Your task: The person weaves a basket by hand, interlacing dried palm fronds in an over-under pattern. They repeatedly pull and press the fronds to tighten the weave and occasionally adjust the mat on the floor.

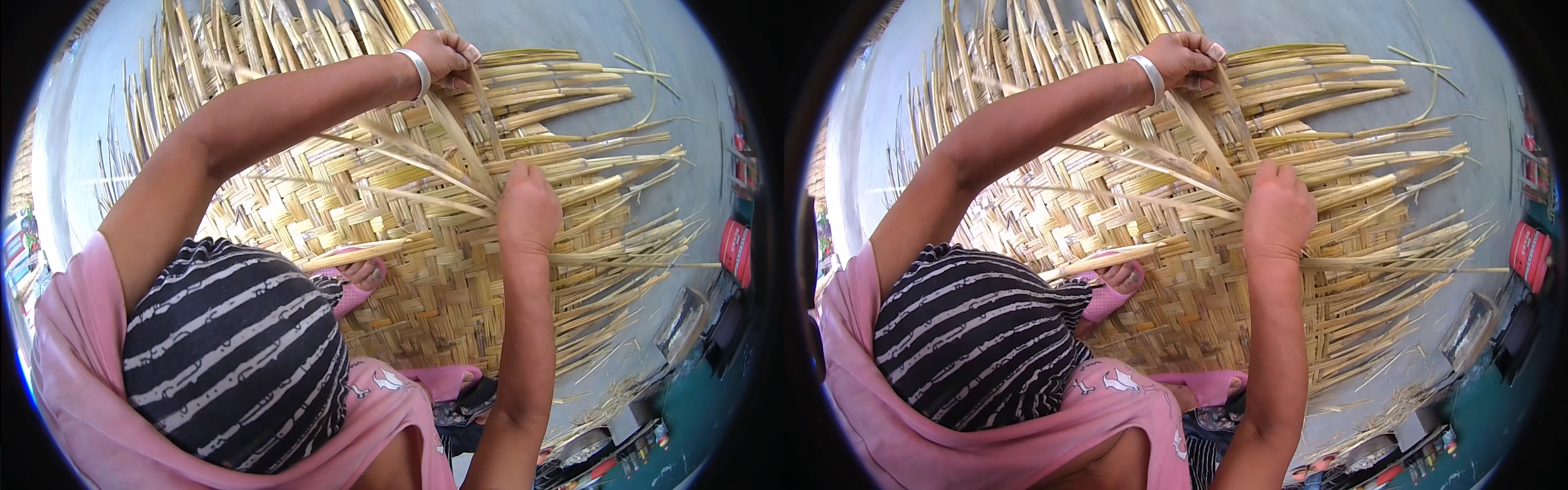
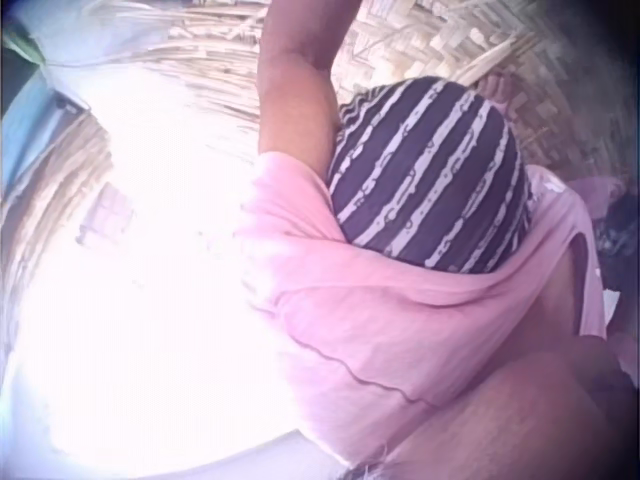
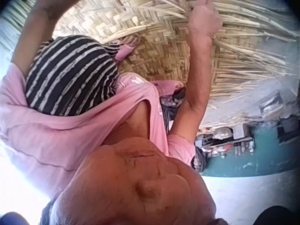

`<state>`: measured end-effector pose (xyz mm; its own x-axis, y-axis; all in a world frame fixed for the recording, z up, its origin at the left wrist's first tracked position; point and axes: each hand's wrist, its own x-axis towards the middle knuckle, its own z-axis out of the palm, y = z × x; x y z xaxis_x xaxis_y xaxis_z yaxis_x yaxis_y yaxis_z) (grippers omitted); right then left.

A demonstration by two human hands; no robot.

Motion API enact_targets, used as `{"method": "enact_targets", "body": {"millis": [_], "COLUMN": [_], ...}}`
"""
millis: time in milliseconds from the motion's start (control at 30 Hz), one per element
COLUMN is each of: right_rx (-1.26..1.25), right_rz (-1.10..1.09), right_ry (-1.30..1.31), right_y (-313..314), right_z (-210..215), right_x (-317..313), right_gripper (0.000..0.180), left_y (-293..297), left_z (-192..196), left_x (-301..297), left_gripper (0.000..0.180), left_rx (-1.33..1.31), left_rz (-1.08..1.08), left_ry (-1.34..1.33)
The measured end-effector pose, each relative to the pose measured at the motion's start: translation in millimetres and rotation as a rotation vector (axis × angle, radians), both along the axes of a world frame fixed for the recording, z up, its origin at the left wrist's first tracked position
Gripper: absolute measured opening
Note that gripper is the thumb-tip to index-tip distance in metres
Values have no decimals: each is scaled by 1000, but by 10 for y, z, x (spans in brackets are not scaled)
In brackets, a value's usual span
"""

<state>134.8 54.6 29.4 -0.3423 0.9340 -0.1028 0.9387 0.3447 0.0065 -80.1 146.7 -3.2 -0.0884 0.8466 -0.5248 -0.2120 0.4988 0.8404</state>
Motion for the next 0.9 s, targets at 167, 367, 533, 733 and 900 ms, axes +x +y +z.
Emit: {"method": "enact_targets", "body": {"millis": [167,367,533,733,900], "right_rx": [62,-22,56,16,49], "right_rz": [-81,-389,-456,-638,-699], "right_ry": [441,570,596,750,786], "right_y": [195,285,259,259,230], "right_z": [-145,-237,-259,-126,-122], "right_x": [-206,-382,-398,-436,-400], "right_gripper": [20,18,19,17,18], "left_y": [89,226,431,667,728], "left_z": [26,48,58,-47,186], "left_x": [-179,-205,151,360,402], "left_gripper": [7,8,16,24,38], "left_rx": [28,69,226,386,446], "left_rz": [-176,-366,-714,-792,-840], "left_ry": [-229,-340,152,530,677]}}
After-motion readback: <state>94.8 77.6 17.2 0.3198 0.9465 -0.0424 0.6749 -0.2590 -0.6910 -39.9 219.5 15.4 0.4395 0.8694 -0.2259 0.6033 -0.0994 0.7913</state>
